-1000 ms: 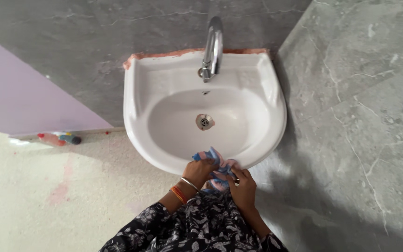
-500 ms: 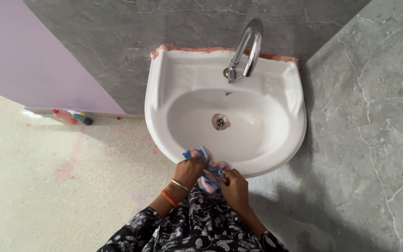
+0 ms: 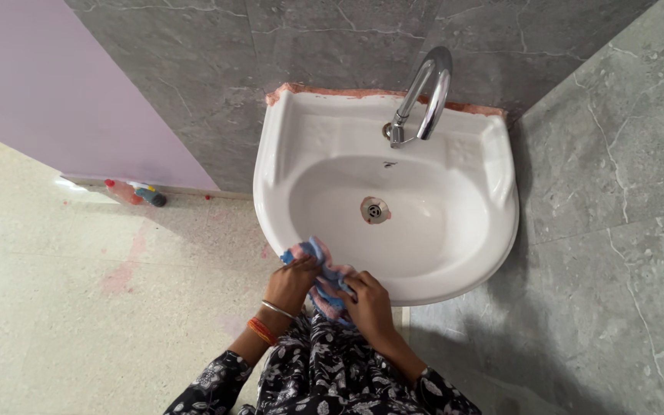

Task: The person wipes the interior and rim of a white wall-mounted sink using a blue cloth. They repeatedly rub the basin, faucet, and edges, occasionally rinsing the cloth under the running tap.

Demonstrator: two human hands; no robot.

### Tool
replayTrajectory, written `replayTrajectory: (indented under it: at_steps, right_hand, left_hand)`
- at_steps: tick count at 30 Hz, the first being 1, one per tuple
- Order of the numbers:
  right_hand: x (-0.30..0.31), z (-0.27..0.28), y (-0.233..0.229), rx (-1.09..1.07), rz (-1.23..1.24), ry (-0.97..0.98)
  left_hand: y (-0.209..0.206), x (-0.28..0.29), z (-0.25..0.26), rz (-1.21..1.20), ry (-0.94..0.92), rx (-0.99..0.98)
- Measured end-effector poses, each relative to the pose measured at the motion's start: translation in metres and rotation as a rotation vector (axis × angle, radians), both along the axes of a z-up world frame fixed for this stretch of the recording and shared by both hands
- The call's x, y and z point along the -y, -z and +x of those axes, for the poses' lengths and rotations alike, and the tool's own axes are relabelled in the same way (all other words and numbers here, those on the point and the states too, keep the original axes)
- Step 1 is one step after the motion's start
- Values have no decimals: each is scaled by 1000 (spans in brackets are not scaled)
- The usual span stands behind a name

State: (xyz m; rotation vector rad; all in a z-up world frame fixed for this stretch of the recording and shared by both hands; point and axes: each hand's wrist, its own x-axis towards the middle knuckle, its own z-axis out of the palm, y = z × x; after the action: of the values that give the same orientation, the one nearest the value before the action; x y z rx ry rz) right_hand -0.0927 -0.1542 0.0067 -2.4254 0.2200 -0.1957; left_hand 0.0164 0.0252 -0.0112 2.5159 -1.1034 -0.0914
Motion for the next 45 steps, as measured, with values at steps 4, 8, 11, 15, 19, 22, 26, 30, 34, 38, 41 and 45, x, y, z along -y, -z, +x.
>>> replayTrajectory:
  at_steps: [4, 8, 11, 15, 19, 22, 26, 30, 34, 38, 41, 45]
  right_hand:
    - [3, -2, -2, -24, -86, -40]
    - [7, -10, -4, 16, -98, -38]
    - [0, -1, -2, 1, -84, -46]
    - [-20, 28, 1, -17, -65, -71]
    - [-41, 58, -5, 46, -59, -141]
    - [-53, 79, -10, 7, -10, -137]
    - [-57, 79, -13, 99, -46, -175]
    - [-54, 73, -9, 110, -67, -186]
    - [-64, 101, 1, 102, -62, -181]
    - [-76, 138, 5, 103, -10, -120]
    - [-78, 168, 0, 47, 89, -28]
    - [-53, 202, -13, 134, 272, 136]
  left_hand:
    - [10, 11, -10, 24, 29, 139]
    - [11, 5, -17, -133, 65, 190]
    - [9, -3, -5, 48, 32, -28]
    - [8, -20, 18, 34, -43, 38]
    - [9, -34, 48, 124, -107, -15]
    - [10, -44, 65, 53, -142, 61]
    - [16, -51, 61, 18, -121, 122]
    - [29, -57, 52, -62, -145, 102]
    - [48, -53, 85, 5, -198, 113]
    - [50, -54, 132, -49, -192, 345]
    - [27, -53, 153, 74, -328, 150]
    - [-22, -33, 150, -244, -578, 30]
